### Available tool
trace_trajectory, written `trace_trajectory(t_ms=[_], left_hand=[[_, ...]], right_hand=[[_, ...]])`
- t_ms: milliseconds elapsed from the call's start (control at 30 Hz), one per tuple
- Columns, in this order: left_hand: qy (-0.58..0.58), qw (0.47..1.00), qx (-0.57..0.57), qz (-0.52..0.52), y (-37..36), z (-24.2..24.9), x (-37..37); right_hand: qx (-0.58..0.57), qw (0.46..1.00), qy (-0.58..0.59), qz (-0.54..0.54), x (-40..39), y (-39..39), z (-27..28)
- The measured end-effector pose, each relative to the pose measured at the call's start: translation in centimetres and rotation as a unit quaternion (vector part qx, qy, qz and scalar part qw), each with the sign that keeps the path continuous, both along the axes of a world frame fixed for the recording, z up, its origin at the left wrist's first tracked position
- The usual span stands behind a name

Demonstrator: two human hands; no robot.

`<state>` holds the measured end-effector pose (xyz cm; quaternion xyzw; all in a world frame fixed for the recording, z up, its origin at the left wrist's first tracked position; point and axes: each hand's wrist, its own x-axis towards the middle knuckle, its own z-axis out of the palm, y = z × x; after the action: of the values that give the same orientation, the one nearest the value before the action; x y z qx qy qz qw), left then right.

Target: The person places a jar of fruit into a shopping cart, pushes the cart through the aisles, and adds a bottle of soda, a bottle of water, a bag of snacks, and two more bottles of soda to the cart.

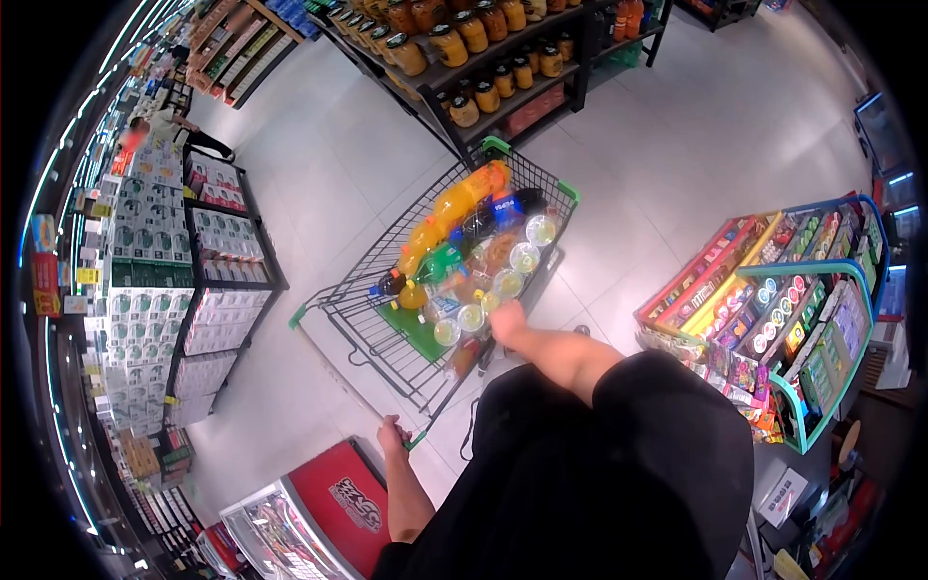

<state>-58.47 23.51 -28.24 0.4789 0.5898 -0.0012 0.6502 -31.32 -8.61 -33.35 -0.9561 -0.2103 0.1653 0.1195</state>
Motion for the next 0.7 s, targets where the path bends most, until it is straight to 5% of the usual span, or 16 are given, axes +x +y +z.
trace_trajectory(t_ms=[133,267,333,400,500,567,700], left_hand=[[-0.031,0.999,-0.023,-0.032,-0.7,0.2,5.0],[-0.078,0.993,-0.07,-0.055,-1.8,0.6,10.6],[-0.086,0.991,-0.08,-0.07,-2.3,0.7,13.4],[-0.091,0.989,-0.09,-0.072,-3.1,0.3,16.4],[-0.115,0.985,-0.084,-0.094,-5.2,-0.1,20.7],[-0.123,0.983,-0.077,-0.113,-6.9,-0.2,23.4],[-0.134,0.977,-0.074,-0.148,-11.4,0.6,27.4]], right_hand=[[0.016,0.996,-0.056,-0.068,2.6,-2.8,-0.4],[0.104,0.989,0.012,-0.1,4.5,-6.0,3.3],[0.051,0.986,-0.122,-0.103,4.5,-6.9,4.9],[0.019,0.992,-0.056,-0.116,4.7,-7.7,6.4],[0.076,0.958,-0.127,-0.246,3.7,-8.3,5.8],[0.226,0.878,-0.028,-0.421,3.1,-8.4,5.7],[0.255,0.839,0.091,-0.471,1.9,-9.4,6.1]])
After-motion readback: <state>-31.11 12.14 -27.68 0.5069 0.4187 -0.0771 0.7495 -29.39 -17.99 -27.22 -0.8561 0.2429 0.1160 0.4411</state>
